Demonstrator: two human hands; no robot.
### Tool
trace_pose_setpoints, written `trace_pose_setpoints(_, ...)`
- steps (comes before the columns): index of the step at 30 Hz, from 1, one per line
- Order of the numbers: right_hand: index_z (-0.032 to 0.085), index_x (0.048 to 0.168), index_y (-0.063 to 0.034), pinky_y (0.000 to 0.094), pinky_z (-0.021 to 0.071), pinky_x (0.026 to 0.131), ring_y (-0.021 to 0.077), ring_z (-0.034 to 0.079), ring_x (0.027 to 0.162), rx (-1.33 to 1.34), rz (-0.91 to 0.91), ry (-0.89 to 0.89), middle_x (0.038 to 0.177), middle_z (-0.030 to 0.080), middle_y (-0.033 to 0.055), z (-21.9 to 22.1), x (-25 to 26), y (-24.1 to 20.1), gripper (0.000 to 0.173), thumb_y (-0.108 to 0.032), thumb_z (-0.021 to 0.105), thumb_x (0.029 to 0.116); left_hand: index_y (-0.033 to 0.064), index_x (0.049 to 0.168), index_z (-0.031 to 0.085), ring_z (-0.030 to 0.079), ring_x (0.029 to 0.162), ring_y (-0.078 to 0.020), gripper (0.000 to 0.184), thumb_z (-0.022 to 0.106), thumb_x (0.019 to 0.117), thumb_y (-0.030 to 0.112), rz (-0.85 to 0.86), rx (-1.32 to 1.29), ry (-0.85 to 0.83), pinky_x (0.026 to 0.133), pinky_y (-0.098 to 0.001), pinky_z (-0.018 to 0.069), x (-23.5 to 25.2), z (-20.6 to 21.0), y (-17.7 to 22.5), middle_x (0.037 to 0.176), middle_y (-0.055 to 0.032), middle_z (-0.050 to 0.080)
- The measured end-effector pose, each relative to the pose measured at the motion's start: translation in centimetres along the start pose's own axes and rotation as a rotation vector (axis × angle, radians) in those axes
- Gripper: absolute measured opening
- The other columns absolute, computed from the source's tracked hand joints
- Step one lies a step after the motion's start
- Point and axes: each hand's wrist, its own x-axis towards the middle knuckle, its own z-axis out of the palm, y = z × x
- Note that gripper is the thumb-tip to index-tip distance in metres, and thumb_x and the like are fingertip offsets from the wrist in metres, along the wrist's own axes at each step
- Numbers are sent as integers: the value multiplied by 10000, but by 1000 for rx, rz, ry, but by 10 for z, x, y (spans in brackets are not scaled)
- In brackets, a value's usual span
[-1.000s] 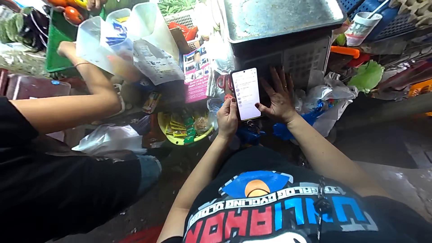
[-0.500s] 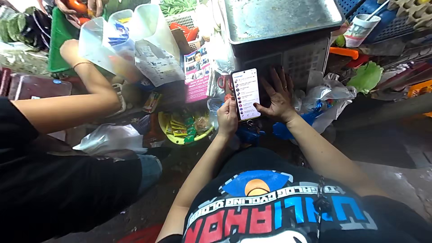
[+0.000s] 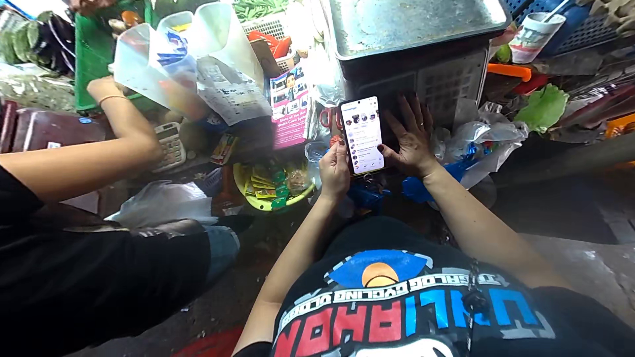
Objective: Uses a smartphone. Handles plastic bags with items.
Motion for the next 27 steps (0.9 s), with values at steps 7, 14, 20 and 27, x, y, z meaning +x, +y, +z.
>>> trace_pose_setpoints(7,529,1516,-230,643,44,1225,423,159,1565,16,-12,17,1672,295,165,0,0,1,814,-770,310,948,70,931,645,541,565,-33,411,333,1121,258,2,-9,-2,578,-225,502,0,0,0,654,38,545)
trace_pose_setpoints(14,489,1544,-222,652,5,1226,424,109,1574,4,-12,-32,1684,252,181,-3,0,1,1009,-842,565,751,67,926,643,542,553,-37,425,319,1121,263,16,40,-9,566,-232,502,1,0,2,641,38,539)
trace_pose_setpoints(20,482,1547,-217,659,14,1226,422,113,1573,-8,-22,-22,1685,247,183,-1,0,2,1142,-905,614,646,80,935,650,533,523,-52,431,335,1123,306,-9,34,-15,525,-237,494,-1,-2,5,630,20,539)
trace_pose_setpoints(27,475,1550,-240,620,73,1246,352,132,1584,-41,-8,-6,1705,229,106,0,-1,3,840,-763,512,894,66,938,656,554,536,-64,420,340,1121,273,-26,11,-8,541,-253,511,1,0,3,636,11,552)
